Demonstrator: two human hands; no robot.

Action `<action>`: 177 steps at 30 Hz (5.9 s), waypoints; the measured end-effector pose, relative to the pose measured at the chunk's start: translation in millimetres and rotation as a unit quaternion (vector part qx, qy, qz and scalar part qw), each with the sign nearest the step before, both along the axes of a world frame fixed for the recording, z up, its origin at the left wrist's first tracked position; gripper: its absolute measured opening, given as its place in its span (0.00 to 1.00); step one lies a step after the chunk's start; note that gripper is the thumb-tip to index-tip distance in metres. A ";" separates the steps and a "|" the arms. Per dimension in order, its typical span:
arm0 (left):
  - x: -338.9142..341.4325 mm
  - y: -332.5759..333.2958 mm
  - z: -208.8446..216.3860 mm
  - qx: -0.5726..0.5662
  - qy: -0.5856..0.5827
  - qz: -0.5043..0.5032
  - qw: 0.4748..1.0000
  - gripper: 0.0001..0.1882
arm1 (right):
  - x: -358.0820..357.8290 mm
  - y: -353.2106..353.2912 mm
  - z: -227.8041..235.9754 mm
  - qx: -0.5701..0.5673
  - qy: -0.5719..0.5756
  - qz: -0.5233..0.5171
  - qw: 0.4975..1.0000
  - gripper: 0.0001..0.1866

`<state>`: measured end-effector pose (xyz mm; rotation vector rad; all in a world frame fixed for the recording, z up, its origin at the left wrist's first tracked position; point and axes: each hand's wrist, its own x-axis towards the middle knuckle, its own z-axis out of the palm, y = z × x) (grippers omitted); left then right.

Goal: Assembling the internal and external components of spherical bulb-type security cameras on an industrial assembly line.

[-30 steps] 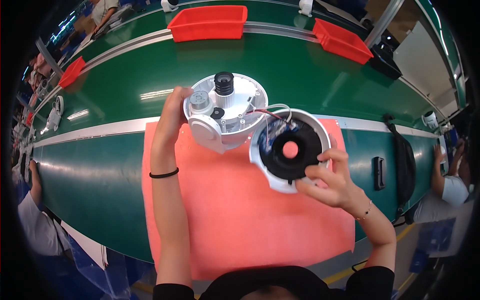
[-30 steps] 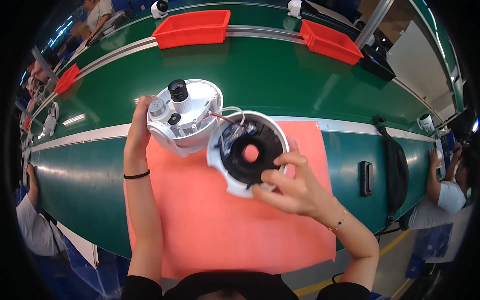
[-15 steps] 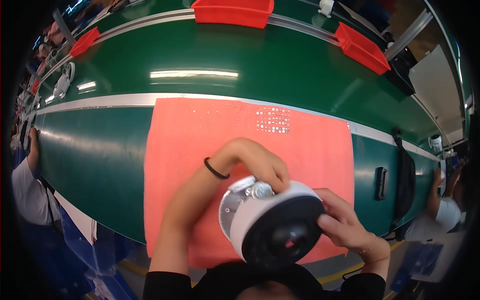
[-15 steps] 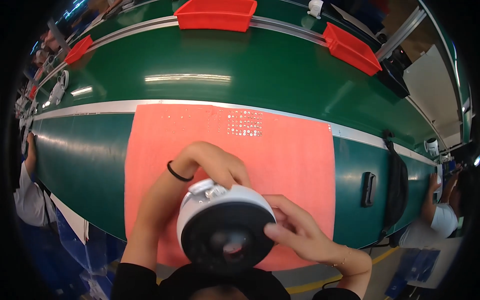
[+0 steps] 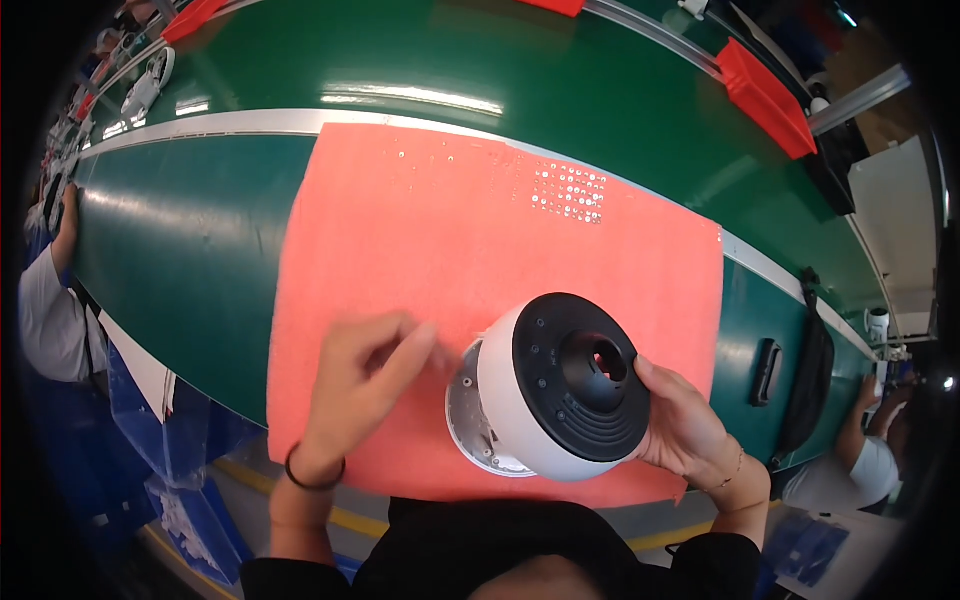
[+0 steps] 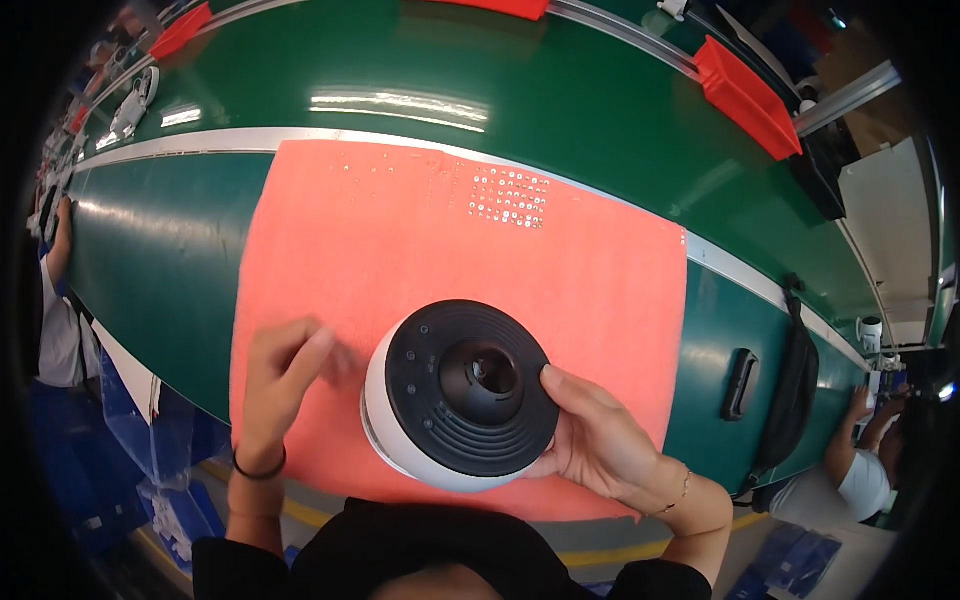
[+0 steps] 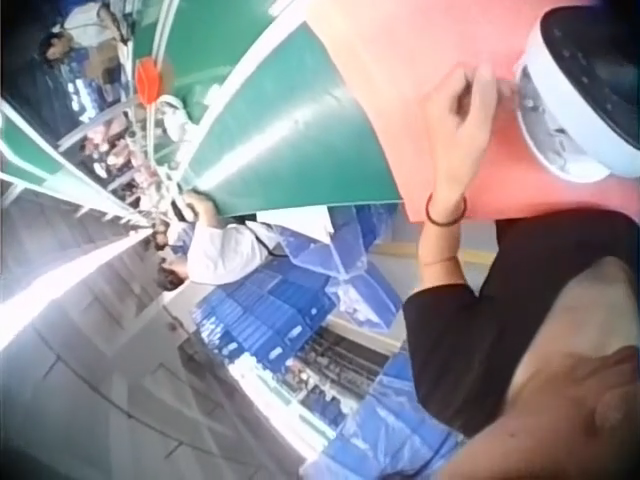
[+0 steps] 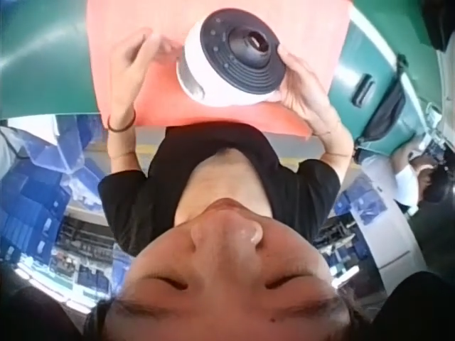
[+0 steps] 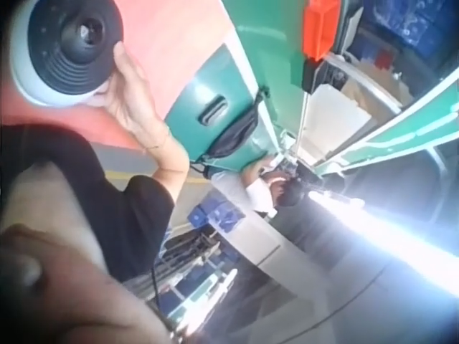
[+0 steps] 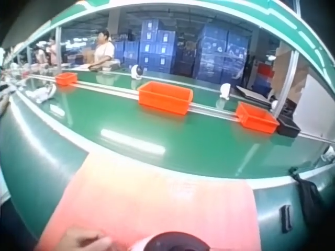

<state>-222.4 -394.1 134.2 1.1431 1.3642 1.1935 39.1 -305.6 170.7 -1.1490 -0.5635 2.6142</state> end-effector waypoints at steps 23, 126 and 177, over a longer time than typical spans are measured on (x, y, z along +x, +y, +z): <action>50.5 -62.6 22.1 0.061 0.214 -0.027 0.974 0.26 | 22.9 -28.3 0.9 0.341 -0.059 0.153 0.926 0.23; 38.8 -9.0 31.5 0.068 0.187 -0.105 0.974 0.48 | -29.3 8.4 -2.1 0.514 -0.046 0.158 0.842 0.41; 10.7 220.8 -12.4 0.116 -0.266 0.259 0.921 0.30 | -98.7 191.5 -53.1 0.387 -0.138 -0.474 0.779 0.36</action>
